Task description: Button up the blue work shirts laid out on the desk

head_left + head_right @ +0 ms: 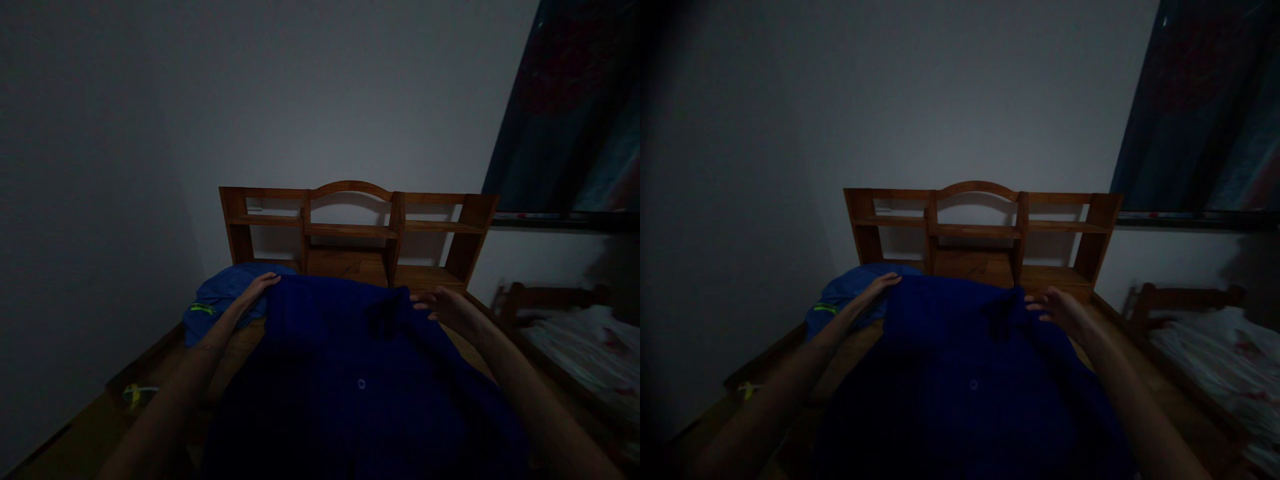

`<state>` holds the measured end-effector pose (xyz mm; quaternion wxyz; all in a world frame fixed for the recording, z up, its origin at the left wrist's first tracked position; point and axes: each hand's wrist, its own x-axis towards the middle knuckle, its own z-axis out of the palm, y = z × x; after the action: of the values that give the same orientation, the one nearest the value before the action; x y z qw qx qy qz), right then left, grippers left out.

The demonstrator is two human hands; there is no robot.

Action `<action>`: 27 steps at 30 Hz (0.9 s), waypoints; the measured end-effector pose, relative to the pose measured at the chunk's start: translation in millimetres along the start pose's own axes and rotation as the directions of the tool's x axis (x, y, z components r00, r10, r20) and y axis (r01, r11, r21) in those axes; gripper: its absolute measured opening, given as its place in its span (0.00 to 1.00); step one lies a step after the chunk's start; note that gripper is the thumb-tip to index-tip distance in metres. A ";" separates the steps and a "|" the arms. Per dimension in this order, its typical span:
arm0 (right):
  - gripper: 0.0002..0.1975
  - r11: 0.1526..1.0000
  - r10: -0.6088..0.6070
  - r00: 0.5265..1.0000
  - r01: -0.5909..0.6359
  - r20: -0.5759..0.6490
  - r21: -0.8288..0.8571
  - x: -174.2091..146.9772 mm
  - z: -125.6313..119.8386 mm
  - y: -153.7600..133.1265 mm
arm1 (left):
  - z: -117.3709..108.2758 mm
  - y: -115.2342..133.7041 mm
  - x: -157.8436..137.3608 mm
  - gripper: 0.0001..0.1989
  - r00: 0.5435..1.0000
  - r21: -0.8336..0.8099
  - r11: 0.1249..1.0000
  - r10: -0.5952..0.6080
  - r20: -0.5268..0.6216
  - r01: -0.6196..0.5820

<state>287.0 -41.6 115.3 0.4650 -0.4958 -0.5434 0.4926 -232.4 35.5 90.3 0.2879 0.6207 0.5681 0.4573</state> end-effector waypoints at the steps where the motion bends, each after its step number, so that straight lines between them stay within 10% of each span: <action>1: 0.14 0.998 0.064 0.998 -0.064 -0.004 0.012 -5.1 3.3 3.3 | 4.1 -0.2 0.3 0.22 1.000 0.057 0.998 0.008 0.007 -0.008; 8: 0.39 0.944 -0.049 0.968 -0.036 -0.247 -0.329 -12.2 25.9 67.1 | 54.6 6.0 -38.4 0.26 0.955 0.511 0.828 0.292 -0.045 -0.229; 14: 0.34 0.987 -0.040 0.921 -0.023 -0.389 -0.156 -6.5 36.2 68.7 | 70.6 -6.9 -119.2 0.36 0.794 0.587 0.537 0.353 0.496 -0.605; 22: 0.11 0.992 -0.095 0.948 0.065 -0.305 -0.109 13.2 12.9 7.9 | 13.5 -42.8 -147.6 0.30 0.889 0.777 0.451 0.343 0.305 -0.440; 27: 0.06 0.825 -0.507 0.857 0.452 -0.093 -0.338 12.7 -23.6 -32.6 | 3.1 -44.7 -148.2 0.31 0.940 0.850 0.458 0.320 0.117 -0.262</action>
<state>306.9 -27.9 150.0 0.5390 -0.4502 -0.6760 0.2232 -240.0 -99.2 14.2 -0.1545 0.7546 0.6123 0.1782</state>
